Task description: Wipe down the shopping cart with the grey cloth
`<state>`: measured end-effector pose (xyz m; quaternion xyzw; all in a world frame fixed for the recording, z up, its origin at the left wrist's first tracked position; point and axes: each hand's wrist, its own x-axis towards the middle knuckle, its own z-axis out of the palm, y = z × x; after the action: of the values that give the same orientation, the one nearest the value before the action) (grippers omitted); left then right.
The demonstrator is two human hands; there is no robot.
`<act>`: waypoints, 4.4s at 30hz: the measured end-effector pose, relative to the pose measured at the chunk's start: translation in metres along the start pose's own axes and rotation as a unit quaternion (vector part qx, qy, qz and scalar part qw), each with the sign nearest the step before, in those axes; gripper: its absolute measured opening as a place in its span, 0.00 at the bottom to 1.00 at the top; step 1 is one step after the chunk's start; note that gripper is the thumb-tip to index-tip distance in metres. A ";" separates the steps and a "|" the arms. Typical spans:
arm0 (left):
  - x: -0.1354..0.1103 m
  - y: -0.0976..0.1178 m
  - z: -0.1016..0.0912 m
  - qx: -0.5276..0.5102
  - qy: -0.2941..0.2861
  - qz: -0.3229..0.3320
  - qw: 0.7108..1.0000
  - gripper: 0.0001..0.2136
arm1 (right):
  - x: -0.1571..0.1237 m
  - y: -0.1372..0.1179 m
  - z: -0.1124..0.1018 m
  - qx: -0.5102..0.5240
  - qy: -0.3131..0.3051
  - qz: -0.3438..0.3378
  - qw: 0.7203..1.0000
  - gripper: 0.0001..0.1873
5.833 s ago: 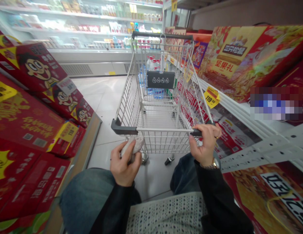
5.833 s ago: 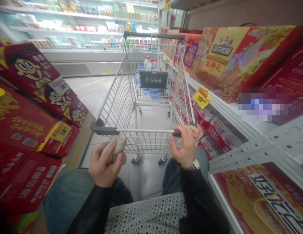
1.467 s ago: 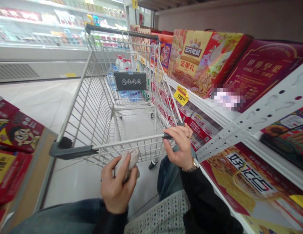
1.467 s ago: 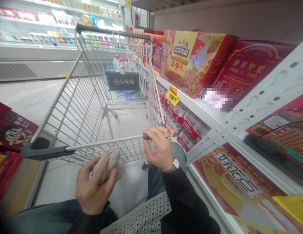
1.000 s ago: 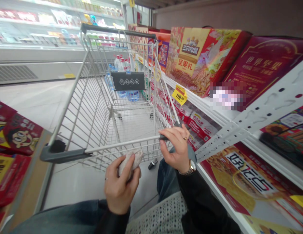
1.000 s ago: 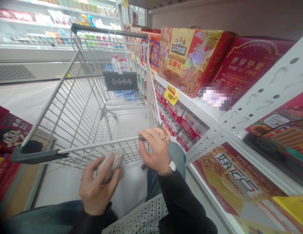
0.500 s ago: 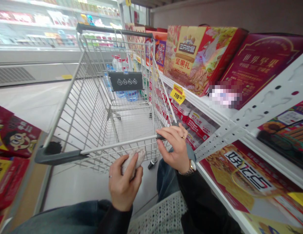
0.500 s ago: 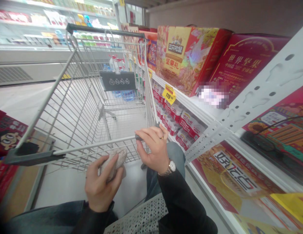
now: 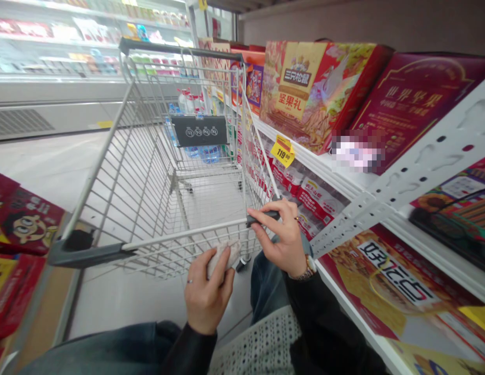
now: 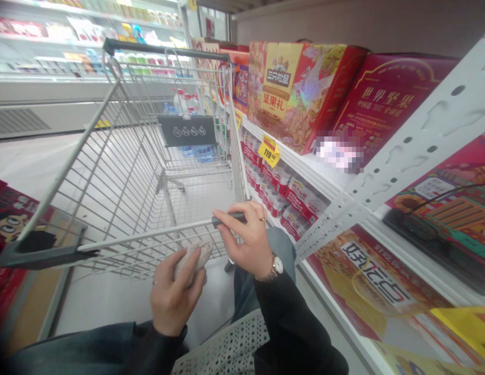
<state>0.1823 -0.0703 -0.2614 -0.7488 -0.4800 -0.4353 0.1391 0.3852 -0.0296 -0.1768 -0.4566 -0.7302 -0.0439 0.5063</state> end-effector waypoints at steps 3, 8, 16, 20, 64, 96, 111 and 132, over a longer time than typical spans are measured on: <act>0.001 0.002 -0.002 -0.003 -0.002 -0.007 1.000 0.25 | 0.002 0.001 -0.002 0.022 0.014 -0.002 1.000 0.15; 0.012 0.013 -0.004 -0.018 0.021 -0.011 1.000 0.26 | 0.003 0.001 -0.007 0.035 0.002 -0.016 0.999 0.14; 0.001 0.013 0.010 -0.003 -0.002 0.008 1.000 0.23 | 0.000 0.000 -0.003 0.042 0.005 -0.019 0.999 0.17; 0.012 0.017 0.001 -0.021 0.005 -0.001 1.000 0.24 | 0.000 -0.001 -0.002 0.049 0.016 -0.024 0.998 0.17; 0.008 0.035 0.004 0.056 0.084 0.085 0.991 0.25 | 0.025 0.007 -0.010 0.186 -0.052 -0.095 0.977 0.15; 0.016 0.063 0.014 0.110 0.012 0.040 0.993 0.18 | 0.006 -0.009 0.010 0.203 0.014 -0.021 0.979 0.11; 0.005 0.032 -0.011 0.088 0.046 0.008 0.995 0.22 | 0.005 -0.015 0.006 0.190 0.021 -0.025 0.981 0.12; 0.009 0.014 -0.019 0.007 0.000 0.000 1.000 0.22 | -0.007 -0.003 0.017 0.157 0.069 0.004 0.985 0.12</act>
<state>0.1853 -0.0836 -0.2409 -0.7480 -0.4832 -0.4317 0.1438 0.3713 -0.0263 -0.1891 -0.3703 -0.6896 0.0424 0.6209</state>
